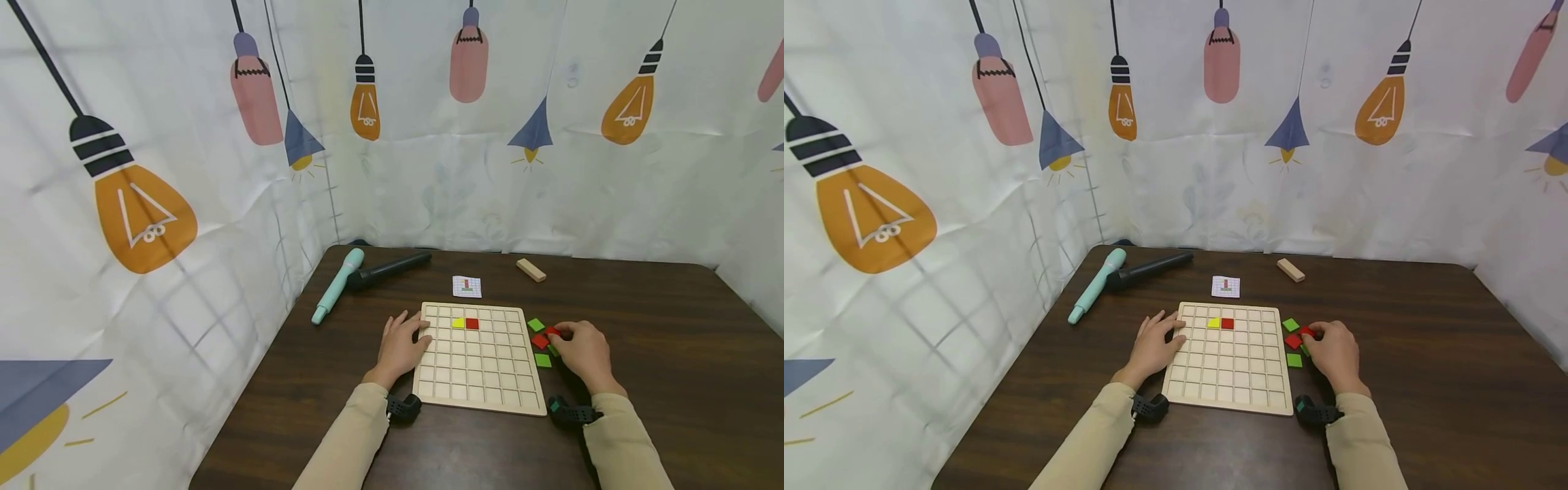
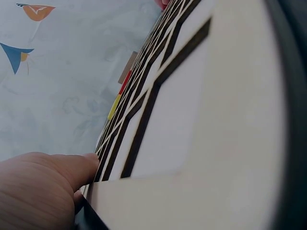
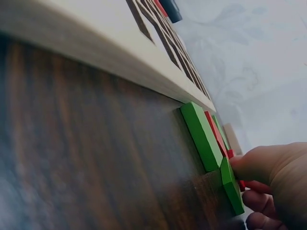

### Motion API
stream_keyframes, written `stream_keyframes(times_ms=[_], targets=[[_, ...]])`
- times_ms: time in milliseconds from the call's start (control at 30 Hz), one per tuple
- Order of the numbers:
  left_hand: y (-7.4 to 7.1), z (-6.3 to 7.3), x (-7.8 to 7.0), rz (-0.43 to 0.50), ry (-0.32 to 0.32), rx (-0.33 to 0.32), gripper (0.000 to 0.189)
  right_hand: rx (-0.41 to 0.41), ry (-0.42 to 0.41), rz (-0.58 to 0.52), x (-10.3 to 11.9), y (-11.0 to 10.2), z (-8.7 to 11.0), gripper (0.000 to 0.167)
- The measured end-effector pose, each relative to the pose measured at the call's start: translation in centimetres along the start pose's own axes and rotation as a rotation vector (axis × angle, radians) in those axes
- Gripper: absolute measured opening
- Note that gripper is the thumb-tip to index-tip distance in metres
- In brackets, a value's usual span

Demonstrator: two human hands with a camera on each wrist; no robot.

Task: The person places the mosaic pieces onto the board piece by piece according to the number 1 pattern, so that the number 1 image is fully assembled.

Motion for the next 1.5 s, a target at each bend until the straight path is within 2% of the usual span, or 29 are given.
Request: stream_keyframes(times_ms=[233, 367, 533, 800, 1000, 1133, 1300, 1500], targets=[[0.1, 0.0, 0.2, -0.003, -0.012, 0.005, 0.035, -0.056, 0.003, -0.019, 0.3, -0.4, -0.1, 0.036], [0.1, -0.1, 0.1, 0.004, -0.016, 0.004, 0.035, -0.08, -0.057, -0.052, 1.3, -0.3, -0.1, 0.035], [0.1, -0.2, 0.1, -0.003, -0.012, 0.003, 0.035, -0.044, -0.132, -0.097, 2.8, 0.4, -0.1, 0.035], [0.1, -0.2, 0.1, -0.018, -0.01, 0.002, 0.04, -0.002, -0.194, -0.112, 5.0, 1.2, 0.2, 0.031], [0.0, -0.2, 0.1, -0.014, -0.018, -0.008, 0.04, 0.064, -0.253, -0.117, 6.7, 2.7, 0.7, 0.025], [0.0, -0.2, 0.0, -0.016, -0.015, -0.006, 0.039, 0.109, -0.282, -0.128, 7.7, 3.8, 1.1, 0.027], [0.0, -0.3, 0.0, -0.011, -0.013, -0.004, 0.039, 0.125, -0.298, -0.146, 8.8, 4.9, 1.5, 0.028], [0.1, -0.4, 0.2, -0.007, -0.019, 0.006, 0.038, 0.085, -0.28, -0.181, 9.6, 6.0, 1.7, 0.028]])
Point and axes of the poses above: each hand's wrist, its own z-axis away from the middle knuckle, its own y-axis out of the palm, x = y × z, the point moved 9 cm from there along -z, towards the middle knuckle, and after that the axes turned 3 degrees about -x, right-handed, at the moved point
